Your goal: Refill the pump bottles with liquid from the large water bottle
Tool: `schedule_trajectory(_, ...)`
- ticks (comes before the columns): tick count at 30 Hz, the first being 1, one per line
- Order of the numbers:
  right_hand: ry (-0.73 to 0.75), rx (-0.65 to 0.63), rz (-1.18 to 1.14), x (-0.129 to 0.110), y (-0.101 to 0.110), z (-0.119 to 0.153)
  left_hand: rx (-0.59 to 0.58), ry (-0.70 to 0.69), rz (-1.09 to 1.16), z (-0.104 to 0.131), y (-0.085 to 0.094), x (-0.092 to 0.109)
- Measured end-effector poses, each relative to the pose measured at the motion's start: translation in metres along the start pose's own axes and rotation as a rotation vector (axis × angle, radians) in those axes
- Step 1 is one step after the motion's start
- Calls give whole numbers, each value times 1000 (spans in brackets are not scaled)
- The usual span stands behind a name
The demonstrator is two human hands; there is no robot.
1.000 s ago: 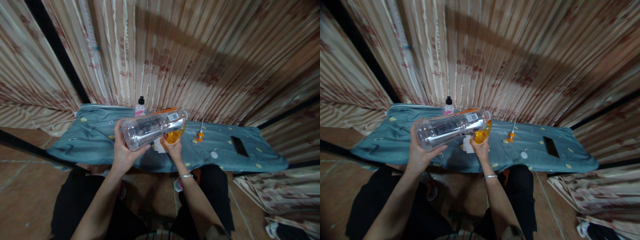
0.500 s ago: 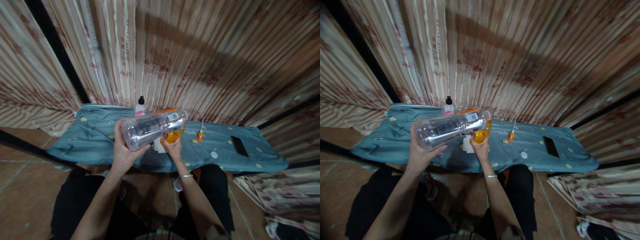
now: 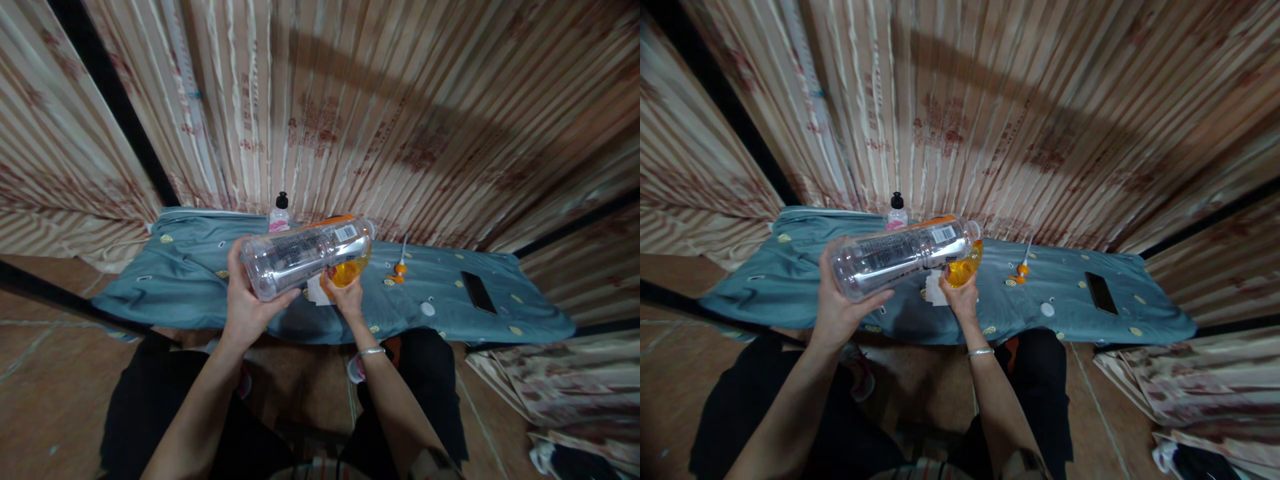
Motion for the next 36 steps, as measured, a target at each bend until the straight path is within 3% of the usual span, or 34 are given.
schedule_trajectory(36, 13, -1, -3, 2, -1, -2, -10, -35, -13, 0, 0, -1)
Point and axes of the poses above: each hand's wrist, its own z-axis away from the middle knuckle, its own y-axis out of the back of the hand, x = y × z, the point moved 2 cm from there along -z, towards the middle knuckle, and after that the axes turned 14 degrees about -y, right-handed, at the moved point
